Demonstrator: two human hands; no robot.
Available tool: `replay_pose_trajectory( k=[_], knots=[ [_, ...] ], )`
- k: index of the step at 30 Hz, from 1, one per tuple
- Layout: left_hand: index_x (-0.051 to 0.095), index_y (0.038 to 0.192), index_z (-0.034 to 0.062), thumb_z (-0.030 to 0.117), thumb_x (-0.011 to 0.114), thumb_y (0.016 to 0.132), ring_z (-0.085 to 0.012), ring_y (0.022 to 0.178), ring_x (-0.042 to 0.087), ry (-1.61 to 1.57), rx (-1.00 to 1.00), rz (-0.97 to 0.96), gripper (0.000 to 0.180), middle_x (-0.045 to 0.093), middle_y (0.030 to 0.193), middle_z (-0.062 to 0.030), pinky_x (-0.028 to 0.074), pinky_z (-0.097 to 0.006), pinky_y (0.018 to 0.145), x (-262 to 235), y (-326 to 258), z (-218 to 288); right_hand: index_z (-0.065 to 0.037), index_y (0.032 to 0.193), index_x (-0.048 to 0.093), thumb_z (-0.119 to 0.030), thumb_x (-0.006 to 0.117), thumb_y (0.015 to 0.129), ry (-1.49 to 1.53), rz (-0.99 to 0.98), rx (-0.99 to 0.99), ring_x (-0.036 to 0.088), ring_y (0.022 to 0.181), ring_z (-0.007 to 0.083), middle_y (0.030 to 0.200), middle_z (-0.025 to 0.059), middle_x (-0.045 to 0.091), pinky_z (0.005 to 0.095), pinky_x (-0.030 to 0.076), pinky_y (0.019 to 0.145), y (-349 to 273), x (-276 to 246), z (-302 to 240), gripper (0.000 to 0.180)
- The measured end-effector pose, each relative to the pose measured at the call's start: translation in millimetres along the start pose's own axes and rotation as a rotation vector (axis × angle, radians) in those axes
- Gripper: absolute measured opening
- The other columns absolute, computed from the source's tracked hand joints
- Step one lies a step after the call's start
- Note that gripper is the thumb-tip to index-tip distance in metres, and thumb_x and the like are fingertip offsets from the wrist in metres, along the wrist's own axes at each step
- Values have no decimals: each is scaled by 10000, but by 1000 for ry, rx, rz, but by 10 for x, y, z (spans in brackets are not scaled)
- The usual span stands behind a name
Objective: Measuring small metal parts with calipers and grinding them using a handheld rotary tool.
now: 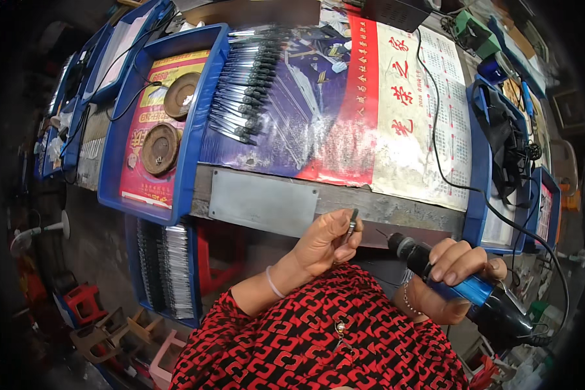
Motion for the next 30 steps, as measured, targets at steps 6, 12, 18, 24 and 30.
replay_pose_trajectory(
  k=[6, 12, 18, 24, 30],
  knots=[
    [515, 888, 65, 384, 540, 870, -50, 428, 374, 80, 110, 95, 321, 450, 622, -5, 286, -195, 401, -43, -141, -108, -57, 1163, 320, -244, 660, 798, 101, -1, 45, 549, 578, 174, 712, 59, 513, 310, 461, 554, -14, -177, 66, 533],
    [507, 876, 72, 391, 559, 854, -49, 425, 354, 105, 263, 137, 323, 435, 618, 4, 270, -199, 410, -110, -287, -55, -52, 1174, 311, -228, 659, 797, 174, -64, 94, 547, 583, 186, 717, 75, 514, 310, 461, 560, -61, -160, 210, 542],
    [507, 875, 65, 393, 561, 844, -54, 445, 363, 94, 244, 125, 334, 442, 643, 6, 271, -200, 428, -141, -320, -41, -66, 1182, 307, -207, 666, 792, 168, -121, 108, 550, 601, 195, 733, 86, 525, 325, 460, 575, -88, -65, 199, 548],
    [513, 856, 56, 370, 586, 836, -62, 471, 390, -16, 135, 51, 323, 470, 649, 5, 305, -198, 448, -234, -311, -56, -75, 1191, 314, -199, 672, 789, 135, -150, 93, 557, 616, 205, 739, 87, 529, 331, 460, 595, -191, 20, 169, 553],
    [494, 807, 71, 406, 589, 817, -52, 444, 364, -76, 113, 0, 348, 439, 628, 13, 288, -189, 419, -273, -350, -97, -74, 1198, 314, -179, 658, 792, 102, -173, 106, 558, 619, 205, 745, 90, 532, 325, 457, 594, -260, 73, 155, 543]
  ],
)
Point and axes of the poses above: each hand's wrist, its own y-axis towards the middle knuckle, its own x-axis out of the palm, z = x × y, the point moved 10 cm from there along y, towards the middle knuckle
